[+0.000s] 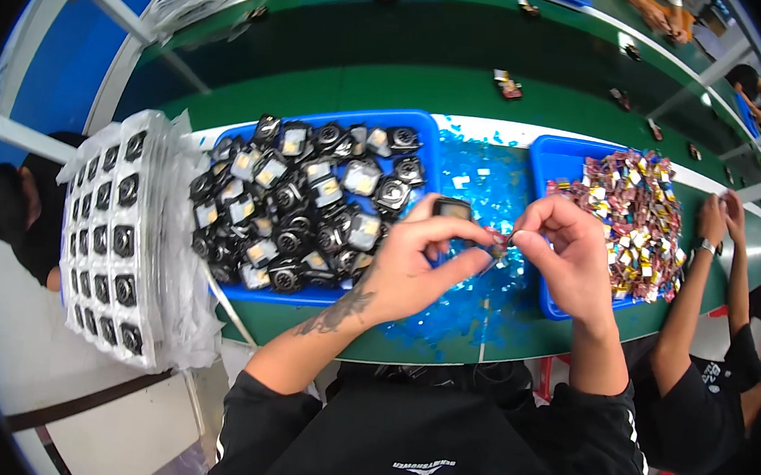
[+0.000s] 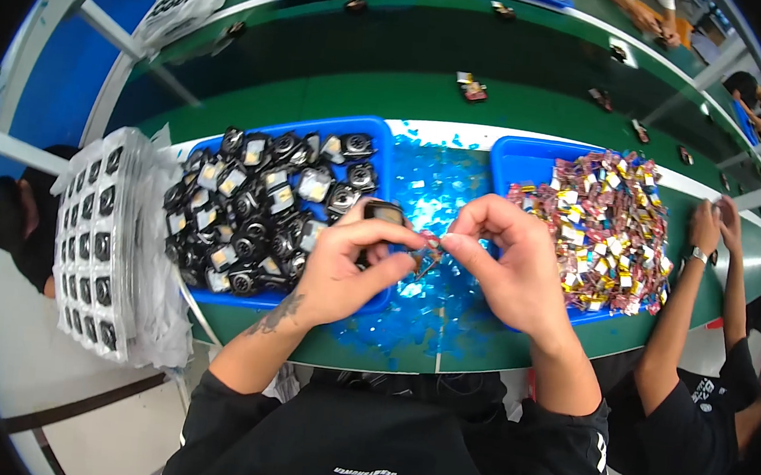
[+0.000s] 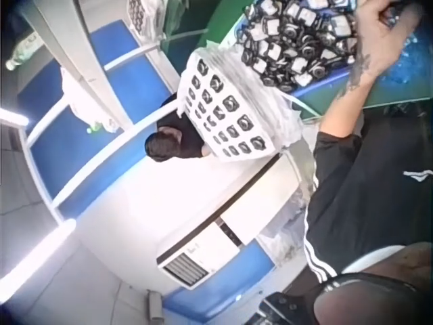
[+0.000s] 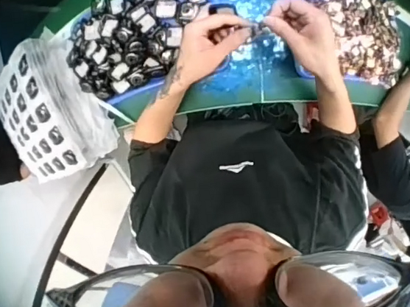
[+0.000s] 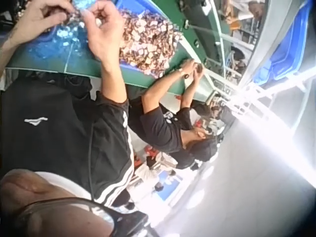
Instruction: Applying stickers and covers to small electronic components on a production line.
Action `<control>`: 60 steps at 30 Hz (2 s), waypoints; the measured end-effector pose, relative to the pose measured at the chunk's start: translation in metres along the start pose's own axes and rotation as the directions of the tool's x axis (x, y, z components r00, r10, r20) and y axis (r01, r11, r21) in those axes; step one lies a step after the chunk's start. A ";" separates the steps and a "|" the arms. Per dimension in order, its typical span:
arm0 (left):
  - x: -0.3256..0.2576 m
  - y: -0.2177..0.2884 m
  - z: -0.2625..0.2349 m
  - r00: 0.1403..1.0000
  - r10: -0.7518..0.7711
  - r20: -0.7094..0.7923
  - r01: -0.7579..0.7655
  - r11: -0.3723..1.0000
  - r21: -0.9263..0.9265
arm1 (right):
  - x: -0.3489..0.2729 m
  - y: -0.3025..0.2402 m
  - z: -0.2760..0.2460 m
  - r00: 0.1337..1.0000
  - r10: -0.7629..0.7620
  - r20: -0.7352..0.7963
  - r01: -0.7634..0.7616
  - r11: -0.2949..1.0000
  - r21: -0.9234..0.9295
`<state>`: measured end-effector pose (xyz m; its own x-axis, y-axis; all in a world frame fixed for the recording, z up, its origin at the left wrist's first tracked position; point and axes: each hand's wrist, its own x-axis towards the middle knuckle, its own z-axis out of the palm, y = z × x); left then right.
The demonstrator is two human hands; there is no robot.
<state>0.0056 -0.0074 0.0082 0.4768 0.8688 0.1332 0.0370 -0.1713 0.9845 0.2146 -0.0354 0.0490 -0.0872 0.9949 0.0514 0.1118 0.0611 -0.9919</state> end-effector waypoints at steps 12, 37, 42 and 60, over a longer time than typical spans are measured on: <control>-0.001 -0.008 -0.003 0.969 -0.223 -0.110 0.158 0.895 -0.418 | 0.002 0.008 0.037 0.890 -0.450 0.073 0.424 0.758 -0.495; -0.003 -0.008 -0.006 0.972 -0.234 0.015 0.177 0.692 -0.700 | -0.005 0.021 0.032 0.998 0.055 -0.004 -0.050 0.938 0.343; -0.001 -0.001 0.001 0.956 -0.294 -0.004 0.189 0.626 -0.756 | -0.005 0.017 0.038 0.981 -0.135 -0.141 0.125 0.989 -0.075; -0.004 -0.005 0.002 0.959 -0.255 0.127 0.253 0.559 -0.789 | -0.008 0.019 0.048 0.941 -0.183 -0.284 0.164 0.982 -0.092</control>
<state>0.0055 -0.0108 0.0020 0.5592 0.8175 -0.1378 -0.5517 0.4909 0.6743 0.1705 -0.0465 0.0238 0.1781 0.9481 0.2633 0.1865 0.2302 -0.9551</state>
